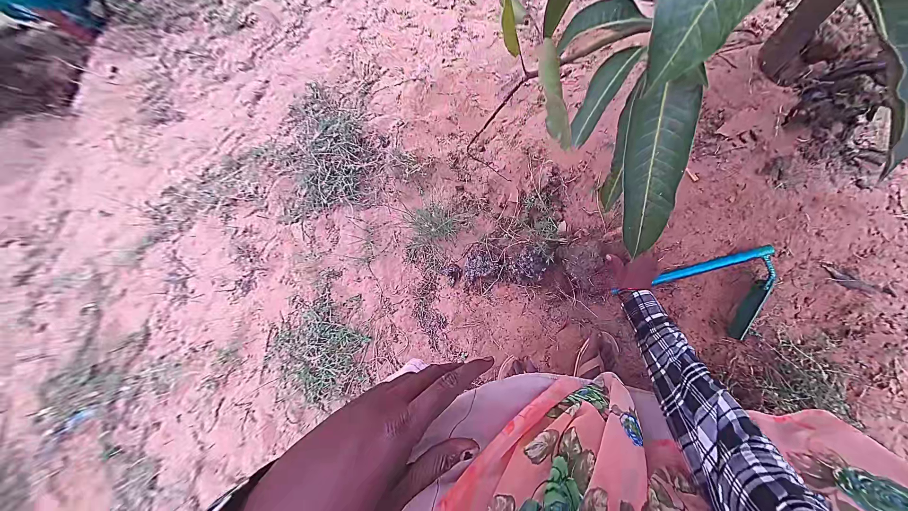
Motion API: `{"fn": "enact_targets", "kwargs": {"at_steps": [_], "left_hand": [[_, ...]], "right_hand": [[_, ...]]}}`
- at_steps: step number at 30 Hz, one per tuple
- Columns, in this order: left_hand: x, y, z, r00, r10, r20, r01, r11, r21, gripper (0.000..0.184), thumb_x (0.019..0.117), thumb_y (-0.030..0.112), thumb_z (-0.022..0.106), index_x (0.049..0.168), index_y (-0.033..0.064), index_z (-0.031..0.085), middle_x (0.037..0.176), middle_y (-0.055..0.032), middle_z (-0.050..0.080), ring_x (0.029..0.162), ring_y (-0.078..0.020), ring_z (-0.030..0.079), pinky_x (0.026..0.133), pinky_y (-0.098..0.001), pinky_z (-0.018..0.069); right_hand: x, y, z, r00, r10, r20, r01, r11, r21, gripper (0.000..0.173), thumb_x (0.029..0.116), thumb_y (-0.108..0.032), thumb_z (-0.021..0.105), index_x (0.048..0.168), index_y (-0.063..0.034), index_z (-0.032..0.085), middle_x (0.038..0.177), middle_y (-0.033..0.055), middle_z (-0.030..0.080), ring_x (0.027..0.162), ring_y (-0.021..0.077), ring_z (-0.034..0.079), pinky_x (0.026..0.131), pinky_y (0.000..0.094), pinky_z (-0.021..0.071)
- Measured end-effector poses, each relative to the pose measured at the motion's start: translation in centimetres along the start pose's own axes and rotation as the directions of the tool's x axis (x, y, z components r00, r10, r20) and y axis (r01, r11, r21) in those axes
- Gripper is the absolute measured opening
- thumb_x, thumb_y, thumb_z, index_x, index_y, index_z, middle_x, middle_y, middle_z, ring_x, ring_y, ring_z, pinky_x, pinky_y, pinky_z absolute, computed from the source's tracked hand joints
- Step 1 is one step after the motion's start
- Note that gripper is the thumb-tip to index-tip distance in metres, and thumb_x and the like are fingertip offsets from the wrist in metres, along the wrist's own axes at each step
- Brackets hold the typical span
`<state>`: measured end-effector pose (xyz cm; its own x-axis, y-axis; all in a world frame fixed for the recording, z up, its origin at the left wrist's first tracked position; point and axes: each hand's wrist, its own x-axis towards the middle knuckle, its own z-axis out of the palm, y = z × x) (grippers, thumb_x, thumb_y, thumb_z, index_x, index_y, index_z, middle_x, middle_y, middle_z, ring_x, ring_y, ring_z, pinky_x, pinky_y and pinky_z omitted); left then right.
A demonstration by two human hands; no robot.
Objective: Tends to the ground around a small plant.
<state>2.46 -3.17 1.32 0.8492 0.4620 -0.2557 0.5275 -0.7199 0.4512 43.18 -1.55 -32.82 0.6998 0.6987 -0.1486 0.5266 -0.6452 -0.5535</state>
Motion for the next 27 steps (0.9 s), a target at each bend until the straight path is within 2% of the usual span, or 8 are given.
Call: {"fn": "enact_targets", "kwargs": {"at_steps": [3, 7, 11, 14, 16, 17, 23, 27], "left_hand": [[0.1, -0.3, 0.8, 0.996, 0.040, -0.080, -0.036, 0.998, 0.049, 0.060, 0.1018, 0.056, 0.051, 0.151, 0.0207, 0.049, 0.123, -0.0064, 0.070, 0.101, -0.0238, 0.073, 0.081, -0.0427, 0.0617], [0.8, 0.3, 0.7, 0.999, 0.014, -0.037, -0.012, 0.999, 0.052, 0.060, 0.1011, 0.051, 0.055, 0.151, 0.0181, 0.049, 0.123, -0.0082, 0.069, 0.102, -0.0256, 0.072, 0.081, -0.0450, 0.0618], [3.4, 2.0, 0.0, 0.909, -0.203, 0.365, 0.186, 0.979, 0.083, 0.061, 0.1035, 0.039, 0.061, 0.158, 0.0202, 0.041, 0.136, -0.0199, 0.062, 0.117, -0.0419, 0.066, 0.092, -0.0604, 0.0536], [6.0, -0.4, 0.2, 0.755, -0.156, 0.637, 0.168, 0.985, 0.041, 0.062, 0.1075, 0.043, 0.052, 0.162, 0.0209, 0.034, 0.145, -0.0154, 0.058, 0.125, -0.0332, 0.063, 0.103, -0.0534, 0.0506], [7.4, -4.7, 2.3, 0.801, -0.059, 0.596, 0.167, 0.978, -0.127, 0.060, 0.1046, 0.043, 0.058, 0.157, 0.0178, 0.044, 0.133, -0.0107, 0.067, 0.114, -0.0250, 0.070, 0.100, -0.0466, 0.0557], [8.9, -6.0, 2.3, 0.792, -0.099, 0.603, 0.243, 0.956, -0.162, 0.060, 0.1043, 0.037, 0.062, 0.157, 0.0142, 0.044, 0.133, -0.0163, 0.067, 0.116, -0.0311, 0.069, 0.103, -0.0512, 0.0530], [14.9, -16.1, 5.8, 0.711, -0.558, 0.428, 0.434, 0.827, 0.357, 0.064, 0.1031, 0.036, 0.063, 0.159, 0.0162, 0.040, 0.150, -0.0251, 0.051, 0.131, -0.0459, 0.056, 0.104, -0.0657, 0.0454], [13.3, -17.2, 9.2, 0.694, -0.425, 0.582, 0.470, 0.879, 0.081, 0.060, 0.1070, 0.030, 0.058, 0.160, 0.0104, 0.037, 0.150, -0.0234, 0.052, 0.136, -0.0415, 0.054, 0.114, -0.0577, 0.0402]], "right_hand": [[1.8, 0.6, -2.6, 0.984, 0.106, -0.140, -0.088, 0.988, 0.130, 0.062, 0.0967, -0.032, 0.072, 0.150, -0.0085, 0.051, 0.154, 0.0269, 0.044, 0.145, 0.0473, 0.039, 0.113, 0.0679, 0.0346], [1.2, 1.5, -3.4, 0.971, 0.238, -0.007, -0.236, 0.967, 0.093, 0.042, 0.1009, -0.015, 0.058, 0.141, -0.0029, 0.058, 0.141, 0.0284, 0.057, 0.133, 0.0461, 0.054, 0.107, 0.0660, 0.0431], [-2.6, 3.2, -0.4, 0.924, 0.289, 0.250, -0.268, 0.956, -0.115, 0.040, 0.1049, -0.019, 0.055, 0.142, -0.0036, 0.057, 0.138, 0.0268, 0.061, 0.130, 0.0425, 0.059, 0.107, 0.0602, 0.0451], [-5.1, 5.2, 2.3, 0.932, 0.262, 0.250, -0.212, 0.954, -0.211, 0.043, 0.1015, -0.013, 0.055, 0.144, -0.0111, 0.051, 0.131, 0.0251, 0.065, 0.120, 0.0435, 0.065, 0.097, 0.0616, 0.0521], [-5.3, 5.4, 2.5, 0.941, 0.250, 0.229, -0.211, 0.960, -0.184, 0.042, 0.1003, -0.012, 0.058, 0.142, -0.0097, 0.052, 0.131, 0.0259, 0.065, 0.119, 0.0436, 0.065, 0.097, 0.0607, 0.0529], [-5.2, 5.3, 2.1, 0.940, 0.268, 0.212, -0.253, 0.963, -0.094, 0.043, 0.0989, -0.010, 0.059, 0.141, -0.0066, 0.053, 0.131, 0.0256, 0.064, 0.120, 0.0417, 0.065, 0.099, 0.0586, 0.0520], [-3.2, 4.0, -0.1, 0.855, 0.509, 0.096, -0.510, 0.797, 0.323, 0.063, 0.0995, -0.007, 0.060, 0.158, -0.0113, 0.037, 0.144, 0.0234, 0.058, 0.130, 0.0377, 0.059, 0.107, 0.0542, 0.0476], [-2.5, 4.7, 0.3, 0.876, 0.446, 0.184, -0.478, 0.853, 0.207, 0.059, 0.1039, -0.009, 0.056, 0.160, -0.0103, 0.037, 0.153, 0.0221, 0.051, 0.140, 0.0343, 0.051, 0.115, 0.0499, 0.0412]]}}
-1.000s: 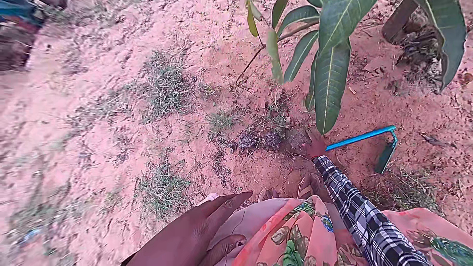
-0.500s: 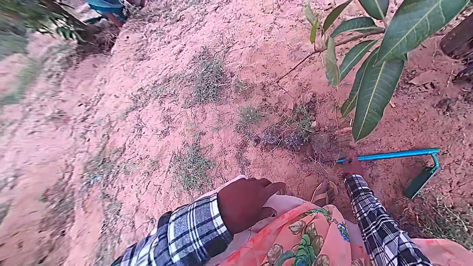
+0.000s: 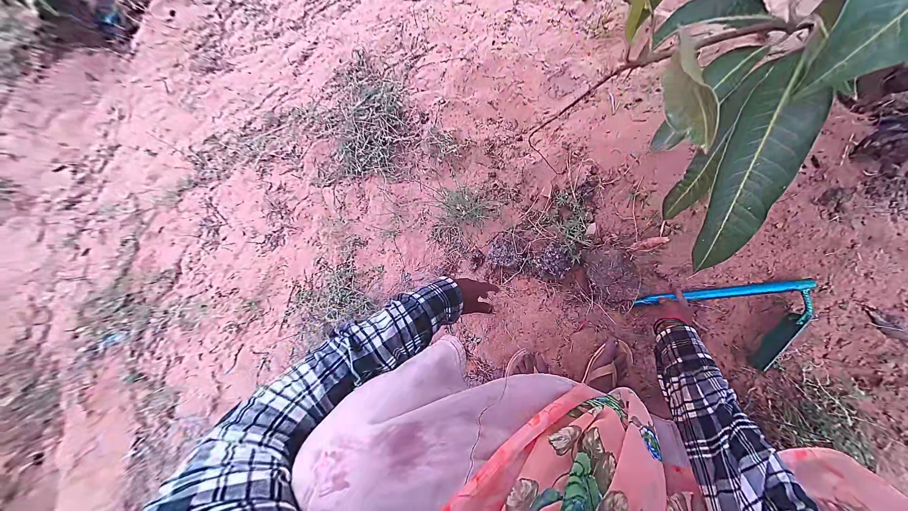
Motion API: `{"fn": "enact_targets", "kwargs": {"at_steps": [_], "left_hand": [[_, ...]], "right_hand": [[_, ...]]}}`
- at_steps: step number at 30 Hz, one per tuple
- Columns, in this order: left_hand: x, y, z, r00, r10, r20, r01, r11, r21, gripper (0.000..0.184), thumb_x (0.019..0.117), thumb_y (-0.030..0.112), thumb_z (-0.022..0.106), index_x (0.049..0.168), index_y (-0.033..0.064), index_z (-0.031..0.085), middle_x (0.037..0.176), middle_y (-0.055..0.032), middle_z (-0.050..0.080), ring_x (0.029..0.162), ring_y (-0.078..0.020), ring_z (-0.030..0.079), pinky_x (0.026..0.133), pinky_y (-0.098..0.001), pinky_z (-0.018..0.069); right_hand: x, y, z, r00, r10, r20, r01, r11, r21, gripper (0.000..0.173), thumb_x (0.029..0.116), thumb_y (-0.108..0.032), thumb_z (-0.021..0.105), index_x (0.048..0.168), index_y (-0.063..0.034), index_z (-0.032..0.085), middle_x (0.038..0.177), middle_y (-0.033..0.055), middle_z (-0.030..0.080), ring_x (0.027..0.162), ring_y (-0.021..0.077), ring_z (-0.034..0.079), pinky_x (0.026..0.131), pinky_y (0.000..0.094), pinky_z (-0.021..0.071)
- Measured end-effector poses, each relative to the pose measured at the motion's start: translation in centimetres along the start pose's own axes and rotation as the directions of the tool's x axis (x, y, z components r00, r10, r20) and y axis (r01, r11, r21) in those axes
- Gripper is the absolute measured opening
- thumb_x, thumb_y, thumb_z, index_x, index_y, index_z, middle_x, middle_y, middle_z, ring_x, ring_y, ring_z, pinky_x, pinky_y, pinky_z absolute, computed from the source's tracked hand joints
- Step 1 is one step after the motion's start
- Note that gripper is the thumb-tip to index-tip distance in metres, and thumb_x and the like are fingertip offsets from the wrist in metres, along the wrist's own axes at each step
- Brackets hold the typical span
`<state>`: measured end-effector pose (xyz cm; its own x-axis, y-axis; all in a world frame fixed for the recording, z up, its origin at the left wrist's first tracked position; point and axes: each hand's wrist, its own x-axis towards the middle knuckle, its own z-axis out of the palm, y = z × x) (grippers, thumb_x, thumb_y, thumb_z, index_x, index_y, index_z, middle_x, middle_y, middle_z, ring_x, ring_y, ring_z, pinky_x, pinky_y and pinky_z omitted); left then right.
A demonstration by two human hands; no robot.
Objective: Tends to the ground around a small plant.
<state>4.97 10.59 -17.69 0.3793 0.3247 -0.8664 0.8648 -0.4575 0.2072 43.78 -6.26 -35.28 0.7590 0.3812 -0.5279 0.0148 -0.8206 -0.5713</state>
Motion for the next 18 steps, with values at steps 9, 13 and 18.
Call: {"fn": "enact_targets", "kwargs": {"at_steps": [9, 13, 18], "left_hand": [[8.5, -6.2, 6.9, 0.920, -0.062, -0.387, -0.034, 0.972, -0.234, 0.070, 0.0988, 0.024, 0.070, 0.160, 0.0118, 0.038, 0.162, -0.0223, 0.037, 0.138, -0.0483, 0.048, 0.107, -0.0687, 0.0416], [15.8, -6.7, 4.4, 0.768, -0.219, -0.601, -0.047, 0.918, -0.395, 0.085, 0.0921, 0.032, 0.078, 0.160, 0.0082, 0.034, 0.163, -0.0257, 0.033, 0.143, -0.0484, 0.044, 0.113, -0.0630, 0.0410], [18.8, -4.0, 4.0, 0.704, -0.407, -0.582, 0.071, 0.856, -0.512, 0.102, 0.0811, 0.043, 0.086, 0.161, 0.0115, 0.032, 0.156, -0.0269, 0.044, 0.144, -0.0500, 0.040, 0.113, -0.0661, 0.0386]], "right_hand": [[-5.0, -3.9, -4.8, 0.914, 0.147, -0.379, 0.036, 0.899, 0.436, 0.055, 0.0974, 0.003, 0.061, 0.149, 0.0031, 0.040, 0.132, 0.0248, 0.056, 0.100, 0.0205, 0.064, 0.086, 0.0323, 0.0548], [-5.7, -3.0, -11.6, 0.956, 0.091, -0.279, 0.025, 0.922, 0.385, 0.048, 0.1022, -0.001, 0.054, 0.147, -0.0015, 0.039, 0.095, 0.0086, 0.052, 0.064, 0.0071, 0.052, 0.059, 0.0236, 0.0485], [-6.8, 2.1, -20.4, 0.995, 0.101, 0.029, -0.103, 0.901, 0.422, 0.044, 0.1127, -0.020, 0.041, 0.154, -0.0178, 0.024, 0.072, -0.0049, 0.043, 0.043, -0.0015, 0.038, 0.039, 0.0148, 0.0352]]}}
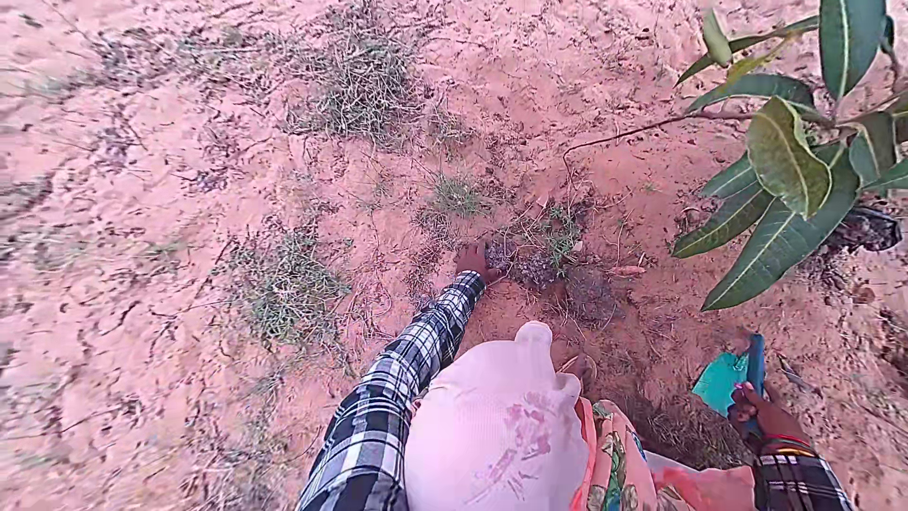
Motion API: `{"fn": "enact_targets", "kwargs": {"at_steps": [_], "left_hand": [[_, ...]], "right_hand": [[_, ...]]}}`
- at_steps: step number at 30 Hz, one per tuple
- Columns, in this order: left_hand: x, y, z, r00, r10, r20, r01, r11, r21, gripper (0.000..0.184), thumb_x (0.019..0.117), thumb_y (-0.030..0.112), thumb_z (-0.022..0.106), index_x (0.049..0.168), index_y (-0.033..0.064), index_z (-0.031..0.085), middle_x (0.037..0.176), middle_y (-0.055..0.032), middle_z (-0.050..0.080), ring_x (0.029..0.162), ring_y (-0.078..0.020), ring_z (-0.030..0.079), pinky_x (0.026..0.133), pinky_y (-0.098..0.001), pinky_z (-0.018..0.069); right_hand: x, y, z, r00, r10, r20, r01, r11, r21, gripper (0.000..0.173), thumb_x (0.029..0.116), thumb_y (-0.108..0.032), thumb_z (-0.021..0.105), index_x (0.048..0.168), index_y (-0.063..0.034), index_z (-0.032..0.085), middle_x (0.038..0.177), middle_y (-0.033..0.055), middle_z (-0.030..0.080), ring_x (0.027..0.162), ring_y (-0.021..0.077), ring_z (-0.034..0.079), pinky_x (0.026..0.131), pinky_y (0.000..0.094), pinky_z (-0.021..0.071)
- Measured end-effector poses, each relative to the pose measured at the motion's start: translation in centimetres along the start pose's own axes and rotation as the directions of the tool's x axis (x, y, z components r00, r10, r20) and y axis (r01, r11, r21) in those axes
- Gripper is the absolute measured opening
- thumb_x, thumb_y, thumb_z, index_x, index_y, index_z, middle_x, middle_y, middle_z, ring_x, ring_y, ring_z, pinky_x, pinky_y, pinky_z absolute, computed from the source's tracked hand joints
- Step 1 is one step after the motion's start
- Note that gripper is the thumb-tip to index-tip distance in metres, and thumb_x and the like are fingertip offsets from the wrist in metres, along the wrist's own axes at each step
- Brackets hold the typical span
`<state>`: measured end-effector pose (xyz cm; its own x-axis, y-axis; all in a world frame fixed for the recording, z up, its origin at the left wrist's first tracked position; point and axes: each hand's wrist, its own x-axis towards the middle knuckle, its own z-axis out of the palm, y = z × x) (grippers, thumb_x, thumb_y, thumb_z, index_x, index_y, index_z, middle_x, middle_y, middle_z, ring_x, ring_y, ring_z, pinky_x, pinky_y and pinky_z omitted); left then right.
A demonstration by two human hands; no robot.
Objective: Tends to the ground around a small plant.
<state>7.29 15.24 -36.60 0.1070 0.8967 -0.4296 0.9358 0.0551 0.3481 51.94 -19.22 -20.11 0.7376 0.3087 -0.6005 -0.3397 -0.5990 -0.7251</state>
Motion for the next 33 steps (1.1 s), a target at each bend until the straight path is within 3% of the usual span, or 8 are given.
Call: {"fn": "enact_targets", "kwargs": {"at_steps": [5, 8, 10, 13, 16, 21, 28, 33], "left_hand": [[-1.7, -1.3, -0.9, 0.999, -0.013, 0.047, 0.014, 1.000, -0.019, 0.081, 0.0877, 0.042, 0.080, 0.148, -0.0011, 0.048, 0.149, -0.0322, 0.048, 0.137, -0.0495, 0.049, 0.111, -0.0642, 0.0426], [-2.4, -2.0, 0.6, 1.000, 0.004, 0.030, -0.002, 0.998, -0.065, 0.065, 0.0862, 0.028, 0.082, 0.139, -0.0011, 0.056, 0.153, -0.0313, 0.041, 0.133, -0.0482, 0.052, 0.108, -0.0602, 0.0473], [-2.4, -1.6, 1.0, 1.000, -0.007, 0.006, 0.007, 0.996, -0.091, 0.081, 0.0818, 0.028, 0.087, 0.147, -0.0003, 0.047, 0.160, -0.0303, 0.032, 0.135, -0.0481, 0.051, 0.107, -0.0592, 0.0482], [-2.0, 0.1, 1.4, 0.999, -0.015, -0.046, 0.012, 0.999, -0.052, 0.101, 0.0764, 0.036, 0.091, 0.154, -0.0001, 0.037, 0.162, -0.0305, 0.029, 0.143, -0.0493, 0.042, 0.113, -0.0591, 0.0423], [-0.5, 1.9, 0.2, 0.994, 0.055, -0.099, -0.055, 0.998, 0.005, 0.105, 0.0745, 0.039, 0.092, 0.157, 0.0054, 0.036, 0.159, -0.0305, 0.034, 0.146, -0.0485, 0.037, 0.117, -0.0588, 0.0372], [0.7, 2.9, -0.7, 0.995, 0.064, 0.073, -0.073, 0.989, 0.127, 0.081, 0.0855, 0.038, 0.084, 0.156, 0.0265, 0.045, 0.156, -0.0337, 0.037, 0.140, -0.0546, 0.041, 0.107, -0.0706, 0.0397], [-3.1, 2.4, -0.8, 0.990, -0.080, 0.113, 0.083, 0.996, -0.021, 0.088, 0.0775, 0.054, 0.086, 0.151, 0.0206, 0.051, 0.154, -0.0353, 0.037, 0.137, -0.0561, 0.044, 0.104, -0.0715, 0.0431], [-10.4, 7.0, -1.6, 0.966, 0.019, 0.256, 0.010, 0.994, -0.113, 0.079, 0.0804, 0.055, 0.083, 0.144, 0.0169, 0.058, 0.148, -0.0337, 0.045, 0.135, -0.0522, 0.047, 0.109, -0.0654, 0.0408]], "right_hand": [[2.1, 0.1, -5.8, 0.981, 0.122, 0.149, -0.095, 0.980, -0.175, 0.011, 0.1115, -0.021, 0.044, 0.109, -0.0101, 0.048, 0.062, -0.0042, 0.050, 0.037, -0.0007, 0.037, 0.034, 0.0147, 0.0337], [3.1, 0.0, -10.1, 0.970, 0.183, 0.161, -0.094, 0.892, -0.443, 0.016, 0.1114, -0.020, 0.044, 0.124, -0.0095, 0.046, 0.070, -0.0013, 0.050, 0.038, 0.0011, 0.035, 0.035, 0.0168, 0.0326], [3.5, -0.7, -10.6, 0.982, 0.175, 0.070, -0.088, 0.753, -0.652, 0.032, 0.1106, -0.022, 0.049, 0.140, -0.0077, 0.045, 0.076, 0.0027, 0.050, 0.044, 0.0070, 0.039, 0.040, 0.0235, 0.0357], [3.4, -0.4, -10.1, 0.994, 0.101, -0.027, -0.080, 0.572, -0.816, 0.041, 0.1085, -0.027, 0.056, 0.142, -0.0043, 0.048, 0.085, 0.0134, 0.054, 0.057, 0.0190, 0.048, 0.053, 0.0375, 0.0439], [4.0, 0.2, -9.3, 0.999, 0.034, -0.018, -0.033, 0.499, -0.866, 0.041, 0.1062, -0.024, 0.060, 0.138, 0.0012, 0.051, 0.094, 0.0247, 0.061, 0.068, 0.0320, 0.057, 0.064, 0.0516, 0.0495], [4.3, 0.5, -9.4, 1.000, 0.014, -0.017, -0.022, 0.455, -0.890, 0.043, 0.1060, -0.025, 0.061, 0.140, -0.0007, 0.052, 0.091, 0.0234, 0.062, 0.063, 0.0301, 0.055, 0.060, 0.0506, 0.0481], [4.1, 0.2, -9.3, 1.000, -0.011, -0.004, 0.001, 0.407, -0.913, 0.045, 0.1053, -0.023, 0.062, 0.140, 0.0038, 0.052, 0.107, 0.0354, 0.065, 0.087, 0.0486, 0.065, 0.078, 0.0654, 0.0503], [3.7, 0.2, -9.0, 1.000, 0.016, 0.005, -0.002, 0.408, -0.913, 0.048, 0.1060, -0.023, 0.060, 0.145, 0.0021, 0.048, 0.110, 0.0359, 0.063, 0.088, 0.0482, 0.064, 0.079, 0.0650, 0.0498]]}}
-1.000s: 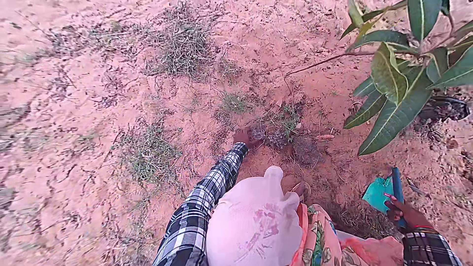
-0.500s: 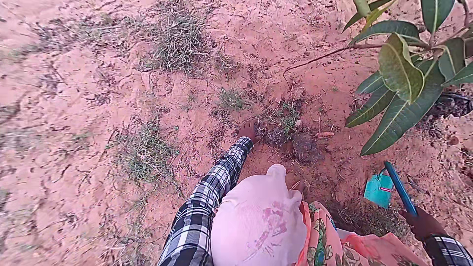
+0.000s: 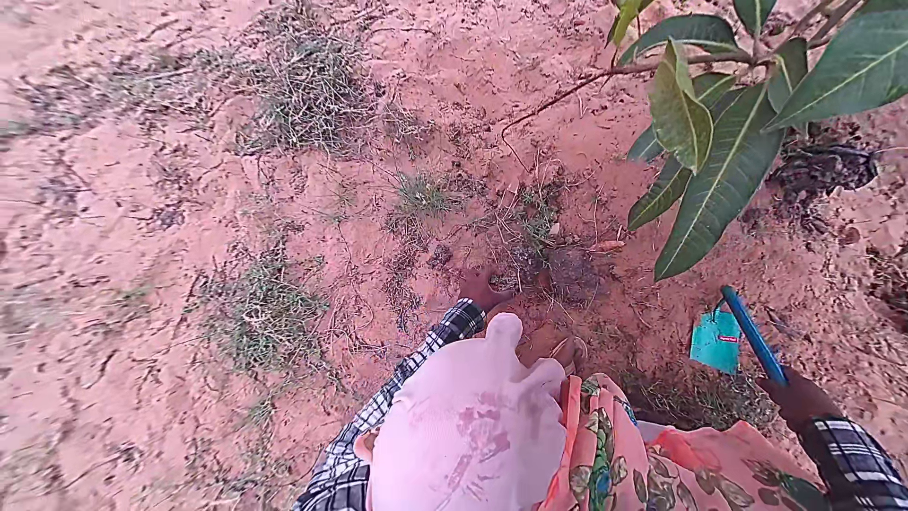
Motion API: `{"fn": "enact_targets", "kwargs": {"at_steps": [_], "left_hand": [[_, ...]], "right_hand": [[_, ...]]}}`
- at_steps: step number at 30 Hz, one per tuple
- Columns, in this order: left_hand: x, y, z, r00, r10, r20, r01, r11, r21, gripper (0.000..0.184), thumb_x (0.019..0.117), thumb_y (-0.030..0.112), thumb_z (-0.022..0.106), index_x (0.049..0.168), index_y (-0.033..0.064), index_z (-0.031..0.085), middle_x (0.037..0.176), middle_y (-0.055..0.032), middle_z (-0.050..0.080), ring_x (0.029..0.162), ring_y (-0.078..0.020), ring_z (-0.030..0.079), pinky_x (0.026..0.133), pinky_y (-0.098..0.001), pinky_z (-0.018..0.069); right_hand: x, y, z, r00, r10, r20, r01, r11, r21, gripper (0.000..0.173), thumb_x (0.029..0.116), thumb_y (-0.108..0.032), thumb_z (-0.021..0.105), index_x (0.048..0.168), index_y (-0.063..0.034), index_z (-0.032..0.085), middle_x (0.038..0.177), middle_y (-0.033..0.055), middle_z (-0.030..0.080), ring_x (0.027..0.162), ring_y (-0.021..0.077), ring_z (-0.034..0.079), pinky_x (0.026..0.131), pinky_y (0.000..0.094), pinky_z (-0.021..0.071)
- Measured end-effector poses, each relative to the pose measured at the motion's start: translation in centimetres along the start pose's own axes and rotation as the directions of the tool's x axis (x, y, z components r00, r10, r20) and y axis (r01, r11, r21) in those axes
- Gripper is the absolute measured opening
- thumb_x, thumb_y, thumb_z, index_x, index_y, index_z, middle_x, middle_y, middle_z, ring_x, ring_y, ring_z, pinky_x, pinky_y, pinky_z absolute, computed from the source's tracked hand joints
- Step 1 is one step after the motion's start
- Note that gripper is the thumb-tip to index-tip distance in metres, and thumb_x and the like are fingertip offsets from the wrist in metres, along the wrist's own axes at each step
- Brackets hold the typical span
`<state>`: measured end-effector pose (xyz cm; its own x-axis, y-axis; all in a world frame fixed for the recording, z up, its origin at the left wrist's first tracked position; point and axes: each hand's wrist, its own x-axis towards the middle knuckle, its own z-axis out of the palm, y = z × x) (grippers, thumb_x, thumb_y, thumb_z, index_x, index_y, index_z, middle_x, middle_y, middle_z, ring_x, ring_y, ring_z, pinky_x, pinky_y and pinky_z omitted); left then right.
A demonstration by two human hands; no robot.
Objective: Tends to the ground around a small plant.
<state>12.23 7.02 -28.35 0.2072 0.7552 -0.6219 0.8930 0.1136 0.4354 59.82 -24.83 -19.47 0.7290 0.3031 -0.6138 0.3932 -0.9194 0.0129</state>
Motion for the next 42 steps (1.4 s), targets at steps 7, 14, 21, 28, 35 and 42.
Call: {"fn": "enact_targets", "kwargs": {"at_steps": [7, 14, 21, 28, 35, 42], "left_hand": [[0.0, 3.8, 5.1, 0.982, 0.190, -0.010, -0.190, 0.974, -0.120, 0.115, 0.0720, 0.044, 0.094, 0.163, 0.0161, 0.029, 0.168, -0.0305, 0.009, 0.149, -0.0519, 0.029, 0.118, -0.0575, 0.0357], [5.4, -1.2, 5.8, 0.983, 0.129, 0.132, -0.099, 0.973, -0.209, 0.108, 0.0922, 0.032, 0.077, 0.164, -0.0024, 0.004, 0.170, -0.0266, 0.012, 0.154, -0.0392, 0.030, 0.124, -0.0502, 0.0298], [-1.1, 6.5, 3.9, 0.916, 0.262, 0.303, -0.211, 0.959, -0.191, 0.094, 0.1000, 0.012, 0.066, 0.162, -0.0039, -0.002, 0.170, -0.0237, 0.014, 0.156, -0.0315, 0.026, 0.127, -0.0434, 0.0236], [5.9, 1.5, 7.4, 0.859, 0.431, 0.275, -0.394, 0.901, -0.181, 0.093, 0.0944, 0.016, 0.074, 0.166, 0.0068, 0.014, 0.170, -0.0189, 0.021, 0.154, -0.0352, 0.031, 0.125, -0.0536, 0.0268], [7.8, -5.7, 1.4, 0.925, 0.283, -0.252, -0.263, 0.958, 0.110, 0.048, 0.0970, 0.005, 0.062, 0.145, 0.0117, 0.059, 0.155, -0.0097, 0.051, 0.146, -0.0356, 0.043, 0.119, -0.0565, 0.0355], [10.0, -10.8, -3.2, 0.982, -0.092, -0.166, 0.117, 0.982, 0.149, 0.049, 0.0890, 0.017, 0.078, 0.136, 0.0193, 0.066, 0.159, -0.0284, 0.036, 0.141, -0.0566, 0.038, 0.101, -0.0732, 0.0456]], "right_hand": [[-0.5, -0.2, 0.1, 1.000, -0.011, -0.016, 0.011, 1.000, 0.006, 0.047, 0.1059, -0.022, 0.061, 0.144, 0.0032, 0.049, 0.111, 0.0363, 0.064, 0.089, 0.0493, 0.065, 0.080, 0.0652, 0.0501], [-0.2, 0.0, 0.8, 0.999, -0.017, -0.037, 0.018, 1.000, 0.010, 0.048, 0.1049, -0.022, 0.062, 0.144, 0.0023, 0.048, 0.110, 0.0361, 0.064, 0.086, 0.0480, 0.065, 0.078, 0.0651, 0.0502], [0.0, -0.6, 0.9, 0.998, -0.044, -0.050, 0.043, 0.999, -0.016, 0.048, 0.1046, -0.020, 0.063, 0.144, 0.0035, 0.048, 0.107, 0.0359, 0.064, 0.083, 0.0468, 0.064, 0.076, 0.0635, 0.0504], [-0.9, -1.3, 2.3, 0.992, -0.094, -0.086, 0.088, 0.994, -0.070, 0.050, 0.1029, -0.020, 0.065, 0.145, 0.0034, 0.050, 0.118, 0.0389, 0.064, 0.105, 0.0553, 0.064, 0.092, 0.0708, 0.0474], [-1.4, -1.0, 2.7, 0.988, -0.140, -0.061, 0.139, 0.990, -0.022, 0.052, 0.1012, -0.019, 0.068, 0.144, 0.0040, 0.050, 0.116, 0.0398, 0.063, 0.101, 0.0547, 0.064, 0.088, 0.0708, 0.0477], [-1.2, -0.9, 2.1, 0.993, -0.116, -0.013, 0.116, 0.993, -0.019, 0.052, 0.1031, -0.022, 0.065, 0.147, 0.0000, 0.047, 0.105, 0.0323, 0.064, 0.079, 0.0410, 0.062, 0.073, 0.0608, 0.0499]]}}
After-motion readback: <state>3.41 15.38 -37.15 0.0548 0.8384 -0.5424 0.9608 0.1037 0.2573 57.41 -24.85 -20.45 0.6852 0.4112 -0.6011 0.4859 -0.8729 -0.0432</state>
